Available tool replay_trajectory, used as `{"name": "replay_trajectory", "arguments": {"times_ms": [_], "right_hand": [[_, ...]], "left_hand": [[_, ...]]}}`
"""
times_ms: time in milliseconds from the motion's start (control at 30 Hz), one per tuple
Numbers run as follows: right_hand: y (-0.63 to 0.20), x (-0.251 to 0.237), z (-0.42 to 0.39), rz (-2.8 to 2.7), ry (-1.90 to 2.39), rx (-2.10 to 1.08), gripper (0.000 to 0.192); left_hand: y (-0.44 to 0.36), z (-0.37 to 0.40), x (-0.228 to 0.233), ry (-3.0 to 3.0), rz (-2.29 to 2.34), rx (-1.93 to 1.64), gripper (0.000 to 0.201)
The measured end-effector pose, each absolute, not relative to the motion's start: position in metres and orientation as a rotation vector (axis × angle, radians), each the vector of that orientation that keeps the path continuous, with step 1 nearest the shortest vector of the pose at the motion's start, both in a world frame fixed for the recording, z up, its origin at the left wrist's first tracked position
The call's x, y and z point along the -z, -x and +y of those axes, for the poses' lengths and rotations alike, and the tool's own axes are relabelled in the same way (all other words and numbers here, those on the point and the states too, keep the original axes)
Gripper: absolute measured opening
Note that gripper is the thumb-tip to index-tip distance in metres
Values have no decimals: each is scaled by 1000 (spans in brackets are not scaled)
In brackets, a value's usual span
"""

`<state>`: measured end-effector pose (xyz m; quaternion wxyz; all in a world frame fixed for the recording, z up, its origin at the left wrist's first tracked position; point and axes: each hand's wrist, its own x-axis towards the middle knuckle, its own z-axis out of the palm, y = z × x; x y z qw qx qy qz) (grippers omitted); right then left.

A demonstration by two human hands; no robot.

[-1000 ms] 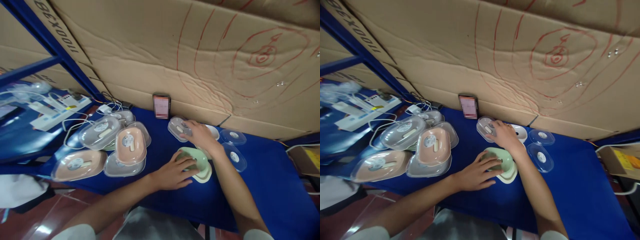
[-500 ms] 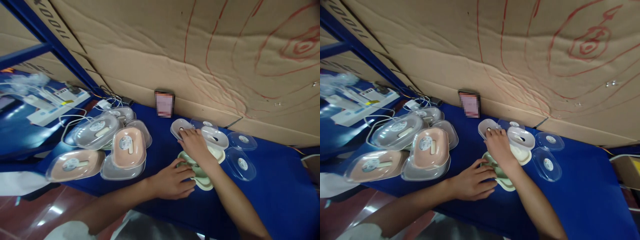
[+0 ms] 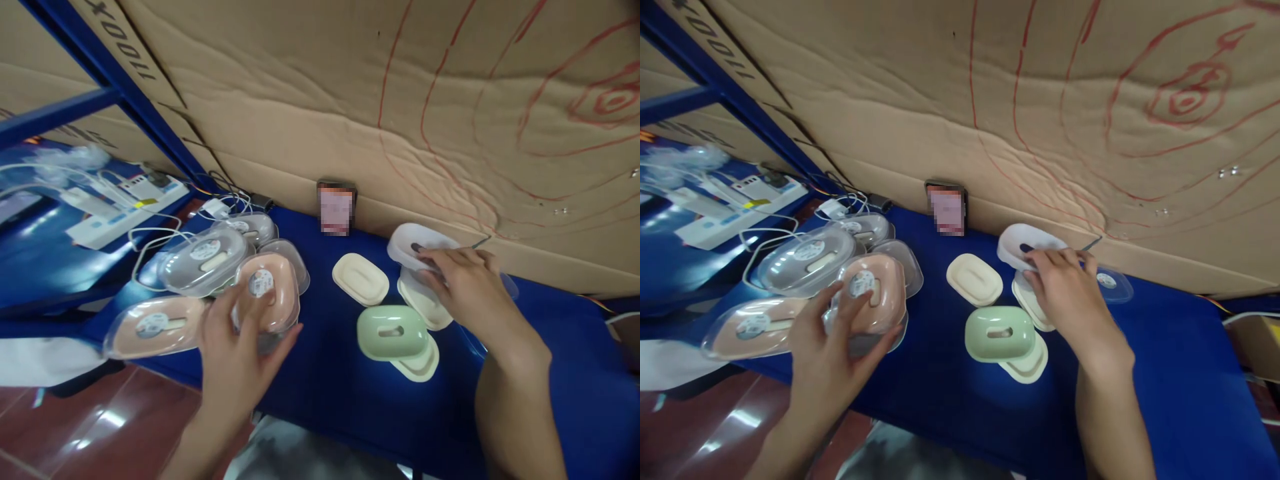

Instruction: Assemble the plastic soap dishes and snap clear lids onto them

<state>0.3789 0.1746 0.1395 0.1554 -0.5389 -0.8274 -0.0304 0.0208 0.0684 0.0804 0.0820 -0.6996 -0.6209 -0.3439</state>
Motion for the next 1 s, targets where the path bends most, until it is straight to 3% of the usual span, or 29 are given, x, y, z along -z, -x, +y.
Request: {"name": "replay_trajectory", "arguments": {"times_ms": [167, 367, 500, 600, 667, 867, 1000], "right_hand": [[-376, -127, 179, -2384, 1548, 52, 26], [-309, -129, 155, -2543, 1135, -323, 78], [-299, -140, 148, -2554, 888, -619, 112], [-316, -153, 153, -2483, 877, -723, 107], [-333, -158, 159, -2419, 970, -681, 100], [-385, -155, 174, -2360, 1171, -653, 86], [-405, -154, 181, -2428, 1224, -778, 65]], "left_hand": [[-16, 69, -58, 1988, -1982, 1143, 66], [-24, 57, -76, 2224, -1983, 1426, 54], [-38, 52, -87, 2672, -1732, 1853, 52], [-60, 74, -86, 2860, -1593, 2152, 53], [-80, 99, -81, 2988, -1516, 2163, 59], [-140, 153, -56, 3099, -1725, 2277, 94], [-148, 150, -42, 3074, -1673, 2257, 90]]}}
